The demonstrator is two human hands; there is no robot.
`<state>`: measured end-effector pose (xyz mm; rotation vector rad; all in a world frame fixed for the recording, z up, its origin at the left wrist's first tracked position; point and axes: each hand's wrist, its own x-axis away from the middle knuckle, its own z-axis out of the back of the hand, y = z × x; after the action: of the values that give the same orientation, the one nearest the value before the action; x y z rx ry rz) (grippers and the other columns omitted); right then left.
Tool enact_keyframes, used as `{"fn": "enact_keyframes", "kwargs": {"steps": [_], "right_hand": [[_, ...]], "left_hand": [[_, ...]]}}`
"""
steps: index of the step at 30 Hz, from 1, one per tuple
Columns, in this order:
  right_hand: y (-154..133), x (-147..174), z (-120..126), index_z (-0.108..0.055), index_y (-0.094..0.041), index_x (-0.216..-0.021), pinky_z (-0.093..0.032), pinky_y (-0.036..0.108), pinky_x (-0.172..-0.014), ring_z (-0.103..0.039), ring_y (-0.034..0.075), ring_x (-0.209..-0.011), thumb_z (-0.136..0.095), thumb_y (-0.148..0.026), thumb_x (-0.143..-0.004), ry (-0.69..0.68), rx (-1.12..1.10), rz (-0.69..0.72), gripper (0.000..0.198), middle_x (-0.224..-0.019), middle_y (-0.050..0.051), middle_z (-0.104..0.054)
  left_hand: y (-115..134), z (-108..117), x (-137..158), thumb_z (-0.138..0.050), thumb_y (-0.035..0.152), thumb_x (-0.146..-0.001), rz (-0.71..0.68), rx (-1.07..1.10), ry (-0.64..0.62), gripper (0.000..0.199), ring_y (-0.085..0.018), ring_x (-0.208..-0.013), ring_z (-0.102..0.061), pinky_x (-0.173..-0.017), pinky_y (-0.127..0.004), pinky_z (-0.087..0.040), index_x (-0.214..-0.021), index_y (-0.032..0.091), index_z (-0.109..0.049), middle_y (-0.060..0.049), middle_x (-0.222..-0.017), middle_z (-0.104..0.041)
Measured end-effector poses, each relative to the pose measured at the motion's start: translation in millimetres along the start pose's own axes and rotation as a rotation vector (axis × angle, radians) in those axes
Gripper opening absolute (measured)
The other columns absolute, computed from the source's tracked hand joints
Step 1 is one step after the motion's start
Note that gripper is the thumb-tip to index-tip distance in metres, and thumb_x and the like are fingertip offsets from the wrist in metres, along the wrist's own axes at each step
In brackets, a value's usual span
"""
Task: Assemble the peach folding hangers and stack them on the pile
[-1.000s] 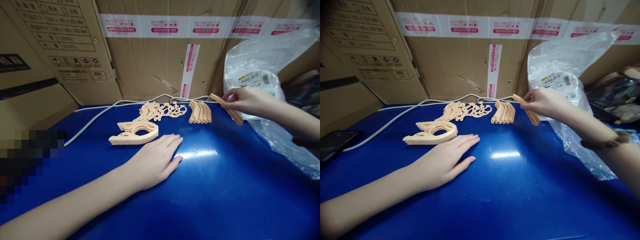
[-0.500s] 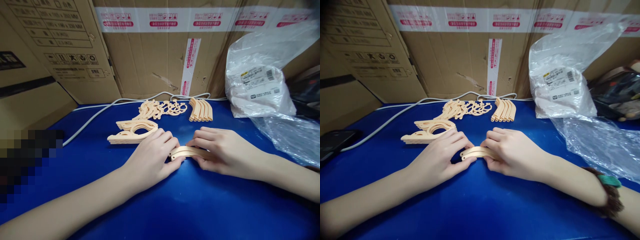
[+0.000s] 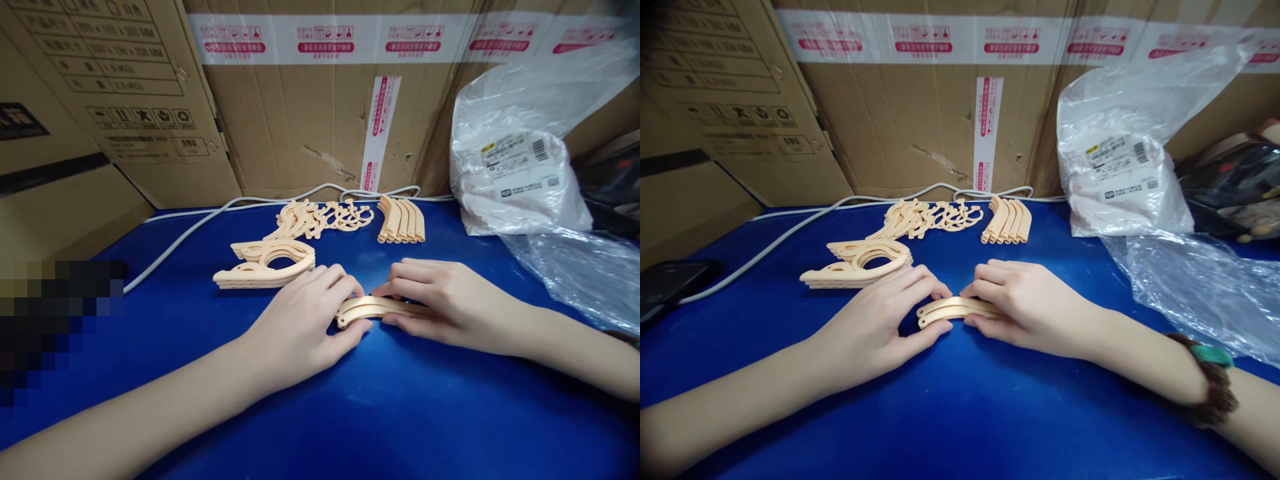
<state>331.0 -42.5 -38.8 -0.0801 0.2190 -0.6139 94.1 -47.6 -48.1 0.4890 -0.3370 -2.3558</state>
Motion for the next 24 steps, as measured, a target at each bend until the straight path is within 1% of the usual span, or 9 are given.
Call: {"fn": "enact_keyframes", "kwargs": {"steps": [3,6,9,11,14,16,19,22,24], "right_hand": [[-1,-1,-2,-0.064,-0.015,-0.109,-0.044,0.029,-0.067,-0.058,0.017,-0.076,-0.049,-0.034,-0.096,0.004,0.000,0.005,0.027,-0.087,0.006,-0.061],[-1,-2,-2,-0.064,-0.015,-0.109,-0.045,0.028,-0.066,-0.059,0.017,-0.076,-0.050,-0.034,-0.096,-0.004,-0.014,0.006,0.027,-0.087,0.005,-0.061],[0,-4,2,-0.065,-0.017,-0.107,-0.046,0.029,-0.068,-0.061,0.017,-0.077,-0.049,-0.039,-0.096,-0.007,-0.017,0.005,0.029,-0.087,0.005,-0.063],[4,-7,8,-0.066,-0.018,-0.105,-0.046,0.031,-0.070,-0.063,0.018,-0.080,-0.046,-0.042,-0.097,0.016,0.030,-0.009,0.032,-0.089,0.006,-0.065],[20,-18,21,-0.066,-0.018,-0.107,-0.047,0.035,-0.078,-0.063,0.023,-0.091,-0.043,-0.042,-0.098,0.079,0.192,-0.049,0.035,-0.100,0.009,-0.067],[36,-30,29,-0.067,-0.018,-0.109,-0.045,0.040,-0.084,-0.061,0.027,-0.098,-0.043,-0.043,-0.097,0.093,0.318,-0.057,0.037,-0.106,0.012,-0.066],[62,-53,33,-0.065,-0.018,-0.117,-0.042,0.043,-0.085,-0.059,0.031,-0.101,-0.041,-0.043,-0.096,0.107,0.484,-0.117,0.040,-0.108,0.014,-0.064],[81,-75,28,-0.059,-0.016,-0.127,-0.039,0.042,-0.087,-0.057,0.031,-0.108,-0.036,-0.042,-0.098,0.092,0.503,-0.127,0.045,-0.118,0.016,-0.062],[88,-87,21,-0.056,-0.013,-0.131,-0.038,0.041,-0.088,-0.055,0.031,-0.112,-0.034,-0.044,-0.099,0.076,0.481,-0.158,0.050,-0.123,0.016,-0.062]], "left_hand": [[-1,0,0,-0.051,0.027,-0.094,-0.010,0.085,-0.018,0.013,-0.018,-0.086,-0.055,-0.075,-0.032,-0.042,-0.100,0.019,-0.060,-0.003,-0.098,-0.059],[-2,-1,0,-0.052,0.025,-0.094,-0.010,0.126,-0.036,0.013,-0.015,-0.081,-0.055,-0.072,-0.030,-0.042,-0.102,0.019,-0.060,-0.002,-0.100,-0.058],[-2,-1,1,-0.053,0.025,-0.094,-0.005,0.135,-0.045,0.012,-0.014,-0.076,-0.053,-0.070,-0.029,-0.042,-0.102,0.019,-0.060,-0.002,-0.099,-0.057],[-2,-2,2,-0.053,0.025,-0.094,-0.003,0.140,-0.040,0.012,-0.013,-0.076,-0.053,-0.069,-0.028,-0.041,-0.101,0.019,-0.060,-0.001,-0.098,-0.056],[-1,-2,2,-0.054,0.026,-0.093,-0.007,0.124,-0.020,0.011,-0.013,-0.076,-0.054,-0.069,-0.028,-0.041,-0.100,0.019,-0.059,0.000,-0.095,-0.055],[-1,-2,3,-0.055,0.026,-0.093,-0.011,0.107,-0.014,0.011,-0.013,-0.075,-0.053,-0.068,-0.028,-0.041,-0.100,0.019,-0.059,0.000,-0.094,-0.054],[-2,-1,3,-0.055,0.026,-0.092,-0.011,0.100,-0.018,0.011,-0.013,-0.073,-0.052,-0.066,-0.027,-0.040,-0.099,0.018,-0.059,0.000,-0.093,-0.054],[-3,0,3,-0.055,0.026,-0.092,-0.010,0.102,-0.024,0.011,-0.013,-0.071,-0.051,-0.065,-0.027,-0.040,-0.099,0.018,-0.059,-0.001,-0.092,-0.054],[-3,0,3,-0.055,0.026,-0.092,-0.013,0.101,-0.027,0.012,-0.013,-0.071,-0.051,-0.065,-0.027,-0.040,-0.100,0.018,-0.059,-0.001,-0.093,-0.054]]}}
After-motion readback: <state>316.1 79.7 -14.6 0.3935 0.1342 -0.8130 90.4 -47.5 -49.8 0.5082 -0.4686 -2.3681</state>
